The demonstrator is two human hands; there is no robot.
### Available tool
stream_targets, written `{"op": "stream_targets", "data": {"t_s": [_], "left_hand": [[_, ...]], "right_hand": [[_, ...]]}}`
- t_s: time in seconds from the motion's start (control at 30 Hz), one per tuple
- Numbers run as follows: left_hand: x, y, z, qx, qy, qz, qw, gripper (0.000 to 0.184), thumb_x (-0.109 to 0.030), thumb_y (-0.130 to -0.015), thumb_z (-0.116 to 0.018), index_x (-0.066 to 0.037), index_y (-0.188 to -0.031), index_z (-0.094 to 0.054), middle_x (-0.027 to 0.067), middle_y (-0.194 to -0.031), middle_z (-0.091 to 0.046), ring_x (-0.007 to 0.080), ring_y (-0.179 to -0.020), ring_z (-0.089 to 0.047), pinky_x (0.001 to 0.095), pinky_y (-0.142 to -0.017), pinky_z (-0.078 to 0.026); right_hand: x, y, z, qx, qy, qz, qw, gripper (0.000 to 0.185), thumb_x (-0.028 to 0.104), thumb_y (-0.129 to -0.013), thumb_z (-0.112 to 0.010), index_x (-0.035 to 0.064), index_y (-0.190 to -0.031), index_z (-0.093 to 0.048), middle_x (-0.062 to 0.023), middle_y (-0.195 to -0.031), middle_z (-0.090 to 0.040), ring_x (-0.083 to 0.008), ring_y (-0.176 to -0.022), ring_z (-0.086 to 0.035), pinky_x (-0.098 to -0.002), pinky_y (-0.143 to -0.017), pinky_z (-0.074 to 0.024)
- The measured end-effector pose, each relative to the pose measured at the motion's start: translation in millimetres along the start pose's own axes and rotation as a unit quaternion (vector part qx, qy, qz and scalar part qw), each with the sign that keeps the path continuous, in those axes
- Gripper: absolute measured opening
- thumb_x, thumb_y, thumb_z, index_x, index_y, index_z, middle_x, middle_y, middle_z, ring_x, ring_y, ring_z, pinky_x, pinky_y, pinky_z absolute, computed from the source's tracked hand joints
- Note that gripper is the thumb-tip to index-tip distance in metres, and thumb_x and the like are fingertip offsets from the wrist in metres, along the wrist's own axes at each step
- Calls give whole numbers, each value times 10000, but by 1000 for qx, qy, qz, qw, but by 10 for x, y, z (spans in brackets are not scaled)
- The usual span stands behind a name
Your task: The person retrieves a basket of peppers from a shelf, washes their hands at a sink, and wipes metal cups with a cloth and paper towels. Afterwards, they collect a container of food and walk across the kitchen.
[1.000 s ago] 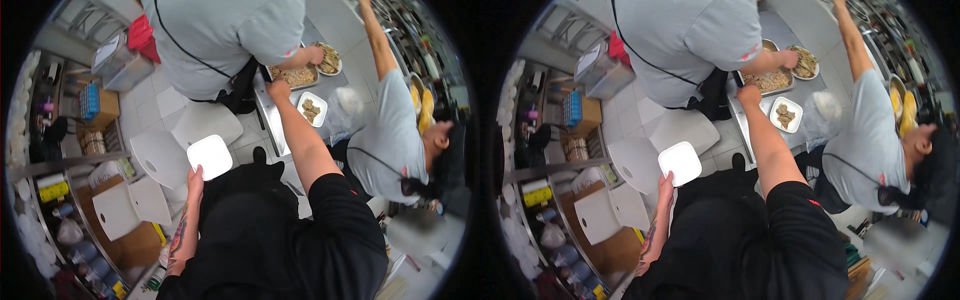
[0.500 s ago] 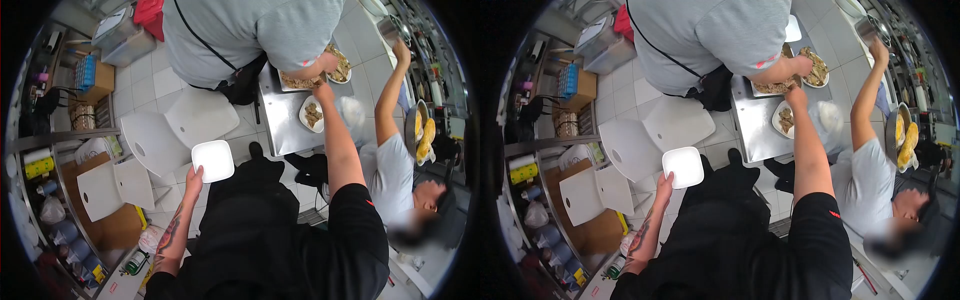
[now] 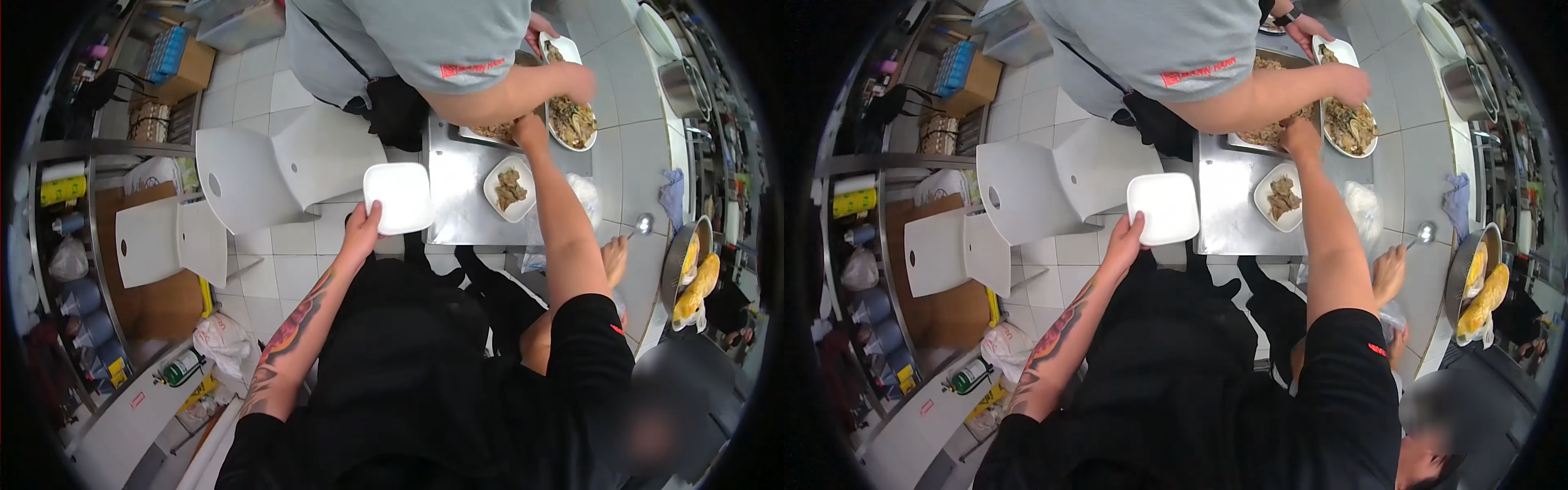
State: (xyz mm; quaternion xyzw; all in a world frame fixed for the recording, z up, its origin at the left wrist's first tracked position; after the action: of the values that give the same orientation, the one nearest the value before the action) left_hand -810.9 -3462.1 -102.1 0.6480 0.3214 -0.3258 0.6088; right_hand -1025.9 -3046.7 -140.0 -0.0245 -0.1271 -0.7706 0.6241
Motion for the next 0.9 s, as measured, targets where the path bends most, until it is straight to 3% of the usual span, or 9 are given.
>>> {"op": "stream_targets", "data": {"t_s": [0.07,0.13,0.23,0.33,0.37,0.43,0.6,0.77,0.9], "left_hand": [[-84,-73,-247,2,16,8,1000,448,-391,-1049,-446,17,-1217,-520,102,-973,-665,151,-753,-655,273,-633,-529],[-171,-171,-439,7,32,17,999,456,-404,-1052,-435,9,-1224,-524,100,-981,-666,157,-757,-654,269,-636,-522],[-171,-411,-552,3,-6,23,1000,481,-429,-1052,-406,17,-1198,-510,118,-969,-668,178,-768,-675,289,-647,-547],[-163,-646,-585,-58,-40,3,998,450,-398,-1053,-404,28,-1159,-503,144,-911,-668,198,-686,-678,296,-598,-550],[-140,-756,-582,-102,-55,-15,993,367,-282,-1012,-438,75,-1081,-491,199,-860,-658,226,-550,-662,343,-502,-533],[-161,-924,-527,-114,-96,-18,989,318,-217,-980,-437,83,-1074,-488,213,-848,-654,243,-547,-664,358,-503,-537],[-205,-1229,-485,-112,-102,-5,988,271,-85,-893,-421,88,-1089,-494,236,-824,-654,287,-548,-666,376,-512,-542],[-257,-1408,-468,-89,-148,-96,980,299,-87,-909,-429,74,-1150,-502,228,-838,-660,286,-560,-669,379,-502,-553],[-304,-1345,-490,-88,-130,-72,985,280,-77,-913,-426,75,-1139,-490,235,-837,-657,282,-566,-671,385,-491,-554]], "right_hand": [[-129,-136,-215,18,-8,25,999,401,187,-864,-541,251,-1234,-682,-178,-1160,-680,-351,-1103,-637,-447,-940,-505],[-134,-196,-309,-144,-3,154,977,337,204,-860,-558,175,-1171,-686,-205,-1121,-678,-376,-1071,-635,-456,-935,-495],[-54,-61,-480,-371,-2,332,867,299,229,-854,-585,59,-1076,-691,-245,-1063,-674,-413,-1023,-632,-470,-929,-481],[301,-24,-427,-250,29,195,948,293,183,-824,-601,70,-1084,-675,-217,-1101,-667,-397,-1051,-615,-461,-917,-477],[448,121,-226,-249,31,193,948,293,183,-824,-601,70,-1084,-675,-217,-1101,-667,-397,-1051,-615,-461,-917,-477],[659,455,185,-239,15,154,958,234,116,-776,-610,46,-987,-683,-193,-1022,-693,-409,-970,-636,-468,-884,-489],[380,413,117,-252,55,242,935,298,28,-725,-592,24,-993,-721,-194,-971,-708,-356,-830,-670,-434,-794,-520],[322,562,33,-208,3,202,957,328,8,-721,-580,10,-1015,-724,-193,-952,-713,-323,-797,-670,-408,-764,-521],[427,433,-49,-83,-72,149,983,352,-8,-717,-570,-1,-1033,-726,-193,-937,-717,-296,-771,-670,-387,-740,-521]]}}
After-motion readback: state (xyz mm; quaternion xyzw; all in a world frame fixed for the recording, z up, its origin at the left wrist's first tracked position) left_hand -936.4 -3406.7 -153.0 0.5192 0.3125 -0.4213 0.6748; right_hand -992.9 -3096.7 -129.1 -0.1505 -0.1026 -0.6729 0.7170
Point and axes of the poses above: each hand's wrist, its own y-axis away from the middle knuckle, its own z-axis out of the back of the hand, x = y × z, the point moved 3 cm from there along -y, towards the middle knuckle
